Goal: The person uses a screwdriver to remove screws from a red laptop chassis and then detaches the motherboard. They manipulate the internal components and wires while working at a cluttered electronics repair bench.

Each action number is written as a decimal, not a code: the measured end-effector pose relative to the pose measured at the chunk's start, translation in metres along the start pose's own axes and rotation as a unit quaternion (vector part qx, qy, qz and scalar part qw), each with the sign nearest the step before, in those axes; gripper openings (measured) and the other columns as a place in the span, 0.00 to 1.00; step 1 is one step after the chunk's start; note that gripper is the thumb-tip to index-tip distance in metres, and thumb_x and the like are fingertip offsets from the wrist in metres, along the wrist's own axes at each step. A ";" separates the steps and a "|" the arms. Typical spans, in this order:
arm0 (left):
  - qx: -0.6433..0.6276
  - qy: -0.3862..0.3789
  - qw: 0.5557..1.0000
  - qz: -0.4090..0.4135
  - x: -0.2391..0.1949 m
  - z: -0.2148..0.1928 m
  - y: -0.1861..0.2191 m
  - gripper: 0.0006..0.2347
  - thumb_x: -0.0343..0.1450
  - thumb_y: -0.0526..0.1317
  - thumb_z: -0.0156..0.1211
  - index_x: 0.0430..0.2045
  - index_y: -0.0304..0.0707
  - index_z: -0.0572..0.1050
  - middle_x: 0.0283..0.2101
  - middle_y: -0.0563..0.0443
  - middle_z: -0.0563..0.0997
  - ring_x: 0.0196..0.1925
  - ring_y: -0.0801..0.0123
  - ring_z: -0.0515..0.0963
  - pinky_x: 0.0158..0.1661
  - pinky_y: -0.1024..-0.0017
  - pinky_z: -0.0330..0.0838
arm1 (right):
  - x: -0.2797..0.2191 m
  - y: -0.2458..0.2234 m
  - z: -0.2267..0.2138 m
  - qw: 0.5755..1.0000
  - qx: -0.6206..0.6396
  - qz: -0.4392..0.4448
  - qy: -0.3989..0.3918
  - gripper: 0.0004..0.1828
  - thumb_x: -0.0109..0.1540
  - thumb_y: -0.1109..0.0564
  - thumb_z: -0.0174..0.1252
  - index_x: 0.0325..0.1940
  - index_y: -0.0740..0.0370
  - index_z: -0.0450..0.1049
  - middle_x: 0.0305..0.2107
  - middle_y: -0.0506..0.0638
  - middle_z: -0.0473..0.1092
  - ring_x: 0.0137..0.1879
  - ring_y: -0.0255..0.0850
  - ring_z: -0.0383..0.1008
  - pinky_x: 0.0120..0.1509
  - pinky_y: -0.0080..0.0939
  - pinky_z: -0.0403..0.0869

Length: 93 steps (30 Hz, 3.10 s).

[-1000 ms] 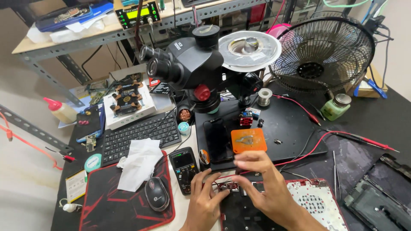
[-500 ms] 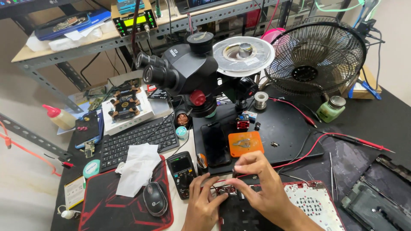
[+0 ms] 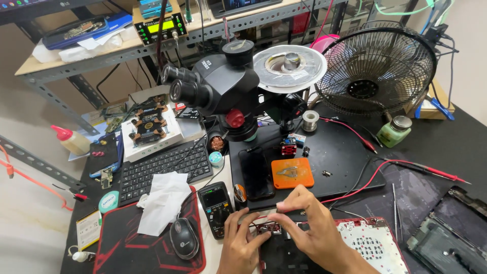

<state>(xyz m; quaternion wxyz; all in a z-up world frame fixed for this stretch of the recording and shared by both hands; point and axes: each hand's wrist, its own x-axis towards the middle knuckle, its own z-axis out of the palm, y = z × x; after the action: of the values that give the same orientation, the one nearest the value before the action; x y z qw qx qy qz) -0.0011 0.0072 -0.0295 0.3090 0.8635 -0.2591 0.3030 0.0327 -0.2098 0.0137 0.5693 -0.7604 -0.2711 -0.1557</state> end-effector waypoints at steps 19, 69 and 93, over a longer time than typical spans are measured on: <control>0.014 0.017 1.000 0.003 -0.013 0.016 -0.015 0.13 0.57 0.27 0.60 0.28 0.45 0.86 0.51 0.42 0.79 0.61 0.43 0.73 0.58 0.44 0.65 | 0.007 -0.007 -0.002 1.000 0.009 0.001 0.025 0.22 0.57 0.62 0.75 0.49 0.59 0.71 0.39 0.50 0.75 0.44 0.40 0.71 0.50 0.37 0.76; 0.060 -0.014 0.998 0.023 0.002 0.009 0.002 0.13 0.59 0.23 0.59 0.30 0.42 0.84 0.46 0.48 0.81 0.58 0.49 0.76 0.61 0.44 0.64 | 0.010 -0.041 -0.060 0.998 0.020 -0.026 0.046 0.25 0.61 0.68 0.64 0.56 0.61 0.59 0.42 0.56 0.77 0.48 0.42 0.84 0.54 0.40 0.82; 0.040 -0.149 0.984 0.090 0.154 0.118 0.063 0.05 0.68 0.34 0.62 0.35 0.36 0.80 0.39 0.44 0.78 0.47 0.54 0.74 0.55 0.52 0.61 | -0.006 -0.048 -0.213 0.962 -0.004 0.043 0.271 0.27 0.70 0.72 0.56 0.63 0.60 0.48 0.48 0.63 0.72 0.52 0.42 0.78 0.64 0.38 0.77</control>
<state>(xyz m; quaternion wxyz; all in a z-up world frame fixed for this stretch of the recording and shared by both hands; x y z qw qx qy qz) 0.1071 -0.1564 0.0258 0.2036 0.8836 -0.3672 0.2073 0.0147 -0.4036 0.1123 0.6243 -0.7032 -0.0734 -0.3322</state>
